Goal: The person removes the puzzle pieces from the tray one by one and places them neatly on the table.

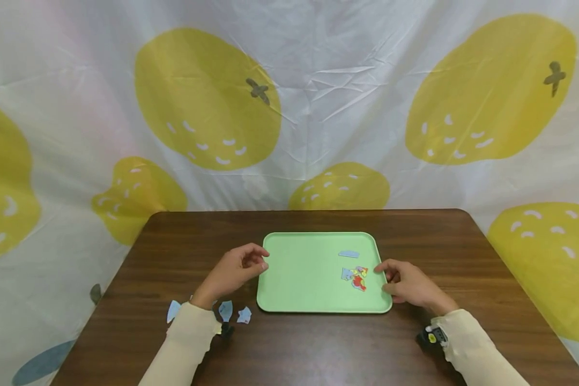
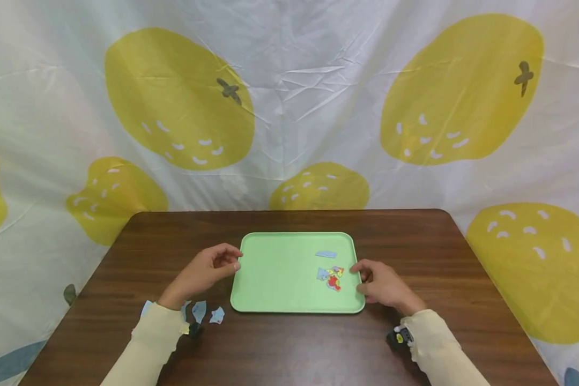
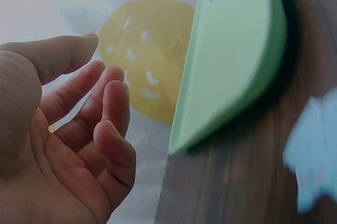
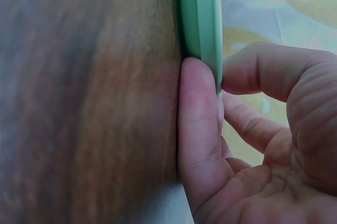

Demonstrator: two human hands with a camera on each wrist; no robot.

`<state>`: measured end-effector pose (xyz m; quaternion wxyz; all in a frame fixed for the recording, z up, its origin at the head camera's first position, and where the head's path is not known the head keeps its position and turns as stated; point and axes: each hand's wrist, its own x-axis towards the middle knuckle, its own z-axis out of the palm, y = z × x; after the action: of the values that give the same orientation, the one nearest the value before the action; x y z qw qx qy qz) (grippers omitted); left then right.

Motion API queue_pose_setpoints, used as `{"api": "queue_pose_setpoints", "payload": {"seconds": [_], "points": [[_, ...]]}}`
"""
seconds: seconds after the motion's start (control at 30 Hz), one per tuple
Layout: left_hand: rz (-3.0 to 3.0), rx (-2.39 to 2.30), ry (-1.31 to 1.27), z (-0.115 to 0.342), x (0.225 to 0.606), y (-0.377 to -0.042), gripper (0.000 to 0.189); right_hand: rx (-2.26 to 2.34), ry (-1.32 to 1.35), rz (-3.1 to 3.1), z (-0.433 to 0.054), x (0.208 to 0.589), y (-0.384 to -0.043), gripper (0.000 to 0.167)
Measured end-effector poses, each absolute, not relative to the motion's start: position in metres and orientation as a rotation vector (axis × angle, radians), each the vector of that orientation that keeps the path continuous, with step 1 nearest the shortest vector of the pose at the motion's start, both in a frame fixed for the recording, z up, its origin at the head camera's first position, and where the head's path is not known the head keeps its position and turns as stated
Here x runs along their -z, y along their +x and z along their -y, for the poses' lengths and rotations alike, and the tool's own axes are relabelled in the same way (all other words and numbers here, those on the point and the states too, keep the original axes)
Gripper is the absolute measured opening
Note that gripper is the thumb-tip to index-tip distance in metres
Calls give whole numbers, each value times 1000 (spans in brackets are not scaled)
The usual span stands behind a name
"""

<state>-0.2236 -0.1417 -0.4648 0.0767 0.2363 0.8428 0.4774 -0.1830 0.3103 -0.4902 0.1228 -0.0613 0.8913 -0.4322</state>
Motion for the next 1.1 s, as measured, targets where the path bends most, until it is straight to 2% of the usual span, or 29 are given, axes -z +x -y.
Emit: {"api": "queue_pose_setpoints", "payload": {"seconds": [0.37,1.1], "points": [[-2427,-1476,807,82,461,-235,34,1249,-177,-2607,-315,492,-183,40],[-2264,-1463,746,-22,498,-251,35,1259,-177,-2612,-311,491,-183,41]]}}
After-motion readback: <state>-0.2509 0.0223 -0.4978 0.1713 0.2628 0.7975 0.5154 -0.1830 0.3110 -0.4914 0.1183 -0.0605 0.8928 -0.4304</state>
